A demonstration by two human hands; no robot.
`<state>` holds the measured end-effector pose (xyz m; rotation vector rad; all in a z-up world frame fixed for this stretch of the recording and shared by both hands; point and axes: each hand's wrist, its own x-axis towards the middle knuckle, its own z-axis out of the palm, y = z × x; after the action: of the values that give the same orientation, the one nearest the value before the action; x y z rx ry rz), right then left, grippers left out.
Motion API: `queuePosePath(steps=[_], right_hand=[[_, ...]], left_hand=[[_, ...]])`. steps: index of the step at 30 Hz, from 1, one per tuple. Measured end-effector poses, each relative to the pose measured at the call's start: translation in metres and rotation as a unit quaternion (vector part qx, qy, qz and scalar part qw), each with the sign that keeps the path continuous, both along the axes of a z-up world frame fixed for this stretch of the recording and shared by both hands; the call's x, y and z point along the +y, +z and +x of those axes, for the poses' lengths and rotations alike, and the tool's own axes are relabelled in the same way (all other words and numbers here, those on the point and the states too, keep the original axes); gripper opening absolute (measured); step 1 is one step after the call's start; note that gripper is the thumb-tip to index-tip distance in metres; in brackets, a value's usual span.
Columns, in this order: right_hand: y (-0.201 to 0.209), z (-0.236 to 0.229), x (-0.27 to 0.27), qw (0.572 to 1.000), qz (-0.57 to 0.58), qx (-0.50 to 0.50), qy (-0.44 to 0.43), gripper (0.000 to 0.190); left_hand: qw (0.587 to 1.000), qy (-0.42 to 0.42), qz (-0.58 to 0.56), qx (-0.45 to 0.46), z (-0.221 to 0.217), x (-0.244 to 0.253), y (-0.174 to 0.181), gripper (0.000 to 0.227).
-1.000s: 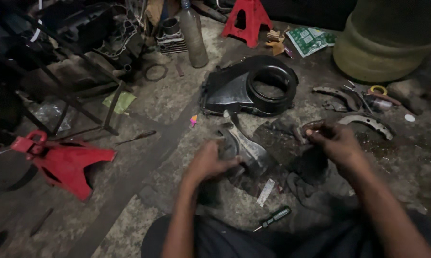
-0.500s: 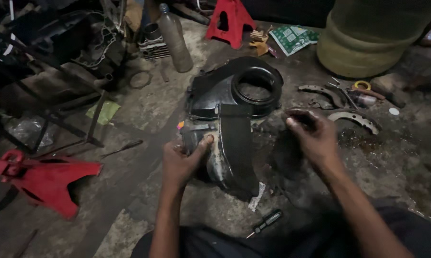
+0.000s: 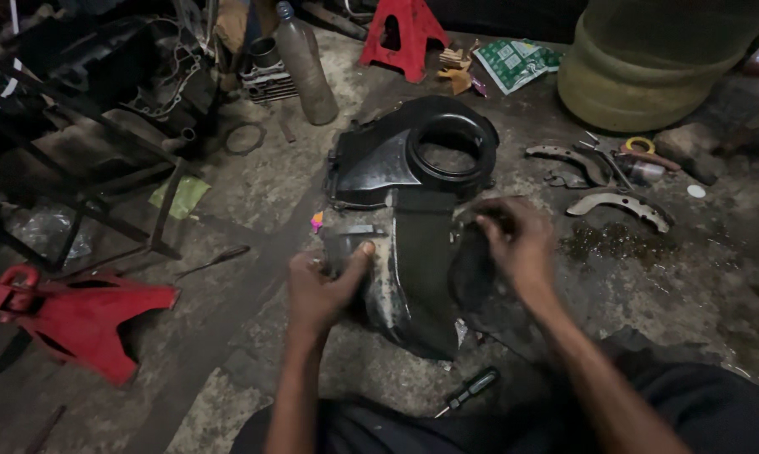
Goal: The person is cleaning a black plastic engine shroud with their hands and using a screwdriver to pry off dirt and debris from its surface.
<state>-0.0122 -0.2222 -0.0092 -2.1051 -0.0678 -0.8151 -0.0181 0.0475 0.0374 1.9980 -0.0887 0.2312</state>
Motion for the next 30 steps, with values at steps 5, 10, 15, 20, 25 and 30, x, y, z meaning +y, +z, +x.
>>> queuePosePath(steps=[5,10,15,20,25,30], right_hand=[[0.013,-0.013,0.013,0.998,-0.022,-0.048,0.044,0.020],[0.023,-0.029,0.048,0.984,-0.044,0.062,0.160,0.024],[0.013,-0.029,0.049,0.971,-0.102,0.076,0.205,0.022],[0.010,-0.032,0.069,0.978,-0.085,-0.017,0.191,0.025],[0.026,-0.042,0.081,0.995,-0.084,0.009,0.050,0.024],[0.022,-0.061,0.083,0.985,-0.126,0.031,0.116,0.032]], left_hand=[[0.998,0.029,-0.056,0.009,-0.001,0.001,0.003,0.038],[0.976,0.080,0.065,-0.191,0.007,-0.009,-0.009,0.040],[0.957,0.161,0.092,-0.224,0.012,-0.009,-0.010,0.038],[0.941,0.100,0.229,-0.228,0.011,-0.011,-0.016,0.057],[0.944,0.066,0.183,-0.267,-0.003,-0.031,-0.032,0.055],[0.960,0.101,0.164,-0.205,0.000,-0.033,-0.035,0.056]])
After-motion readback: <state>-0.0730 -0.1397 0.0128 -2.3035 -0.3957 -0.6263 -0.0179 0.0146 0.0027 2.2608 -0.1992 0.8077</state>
